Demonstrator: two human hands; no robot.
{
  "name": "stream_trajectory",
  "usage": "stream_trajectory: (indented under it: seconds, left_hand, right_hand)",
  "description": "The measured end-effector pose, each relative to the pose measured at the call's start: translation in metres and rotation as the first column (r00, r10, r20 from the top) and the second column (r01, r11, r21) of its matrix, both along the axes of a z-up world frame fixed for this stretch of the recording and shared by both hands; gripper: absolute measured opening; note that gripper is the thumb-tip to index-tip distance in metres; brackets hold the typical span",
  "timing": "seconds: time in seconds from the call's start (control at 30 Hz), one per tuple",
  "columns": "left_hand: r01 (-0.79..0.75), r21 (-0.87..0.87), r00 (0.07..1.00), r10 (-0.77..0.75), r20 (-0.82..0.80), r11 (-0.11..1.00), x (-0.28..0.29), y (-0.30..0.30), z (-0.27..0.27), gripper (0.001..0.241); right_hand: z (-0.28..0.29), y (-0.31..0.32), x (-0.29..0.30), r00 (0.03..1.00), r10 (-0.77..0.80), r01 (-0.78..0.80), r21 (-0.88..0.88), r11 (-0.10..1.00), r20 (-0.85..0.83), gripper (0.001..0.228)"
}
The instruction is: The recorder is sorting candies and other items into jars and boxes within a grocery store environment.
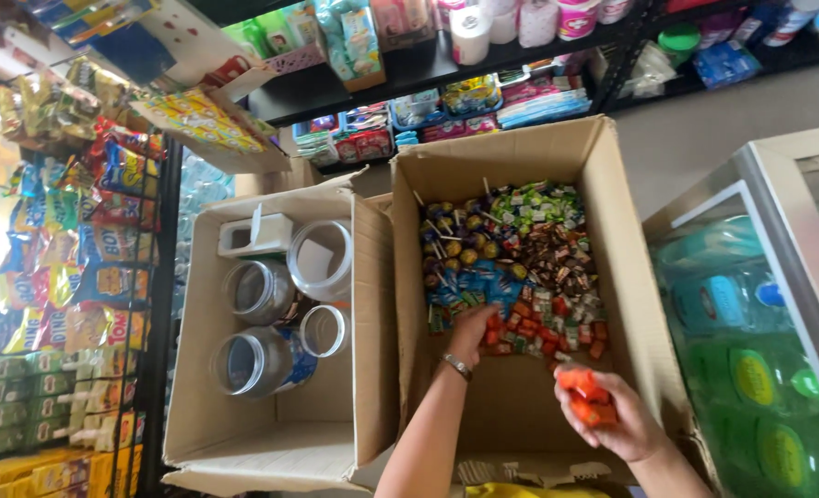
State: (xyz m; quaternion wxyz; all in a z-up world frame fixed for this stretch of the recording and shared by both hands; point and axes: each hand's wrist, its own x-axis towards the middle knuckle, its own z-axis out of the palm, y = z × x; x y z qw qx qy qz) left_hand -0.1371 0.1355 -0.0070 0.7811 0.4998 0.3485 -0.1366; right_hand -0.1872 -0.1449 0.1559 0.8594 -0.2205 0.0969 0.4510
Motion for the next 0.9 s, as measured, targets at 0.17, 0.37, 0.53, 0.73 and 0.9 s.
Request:
stream_trajectory:
  seconds: [0.17,0.37,0.53,0.73,0.9]
  left_hand:
    - [0.147,0.362,0.966,-0.056,-0.251,0.921,-0.007,-0.017,0.018,0.024]
    - [0.285,0.887,0.955,-0.192,-0.228,0.364,-0.003,-0.025,-0.045,0.038]
    - [0.343,0.877,0.922,-0.301,-0.245,0.337,0.002,-0.032,-0.01,0.048]
    - [0.305,0.922,0.892,-0.411,-0.188,0.24,0.002,-0.032,-0.014,0.045]
    - [0.27,0.89,0.917,-0.381,-0.121,0.367,0.001,-0.029,-0.043,0.041]
  right_hand:
    - [0.01,-0.006,-0.009,0.997,0.061,-0.062,0.018,0.998,0.057,0.055]
    - [0.021,0.0,-0.011,0.991,0.111,-0.107,-0.055,0.993,0.071,0.055]
    - [0.025,0.004,-0.017,0.983,0.166,-0.157,-0.101,0.982,0.085,0.056]
    - [0.034,0.008,-0.021,0.978,0.199,-0.187,-0.147,0.971,0.068,0.057]
    - [0.03,0.006,-0.021,0.975,0.212,-0.204,-0.107,0.973,0.072,0.056]
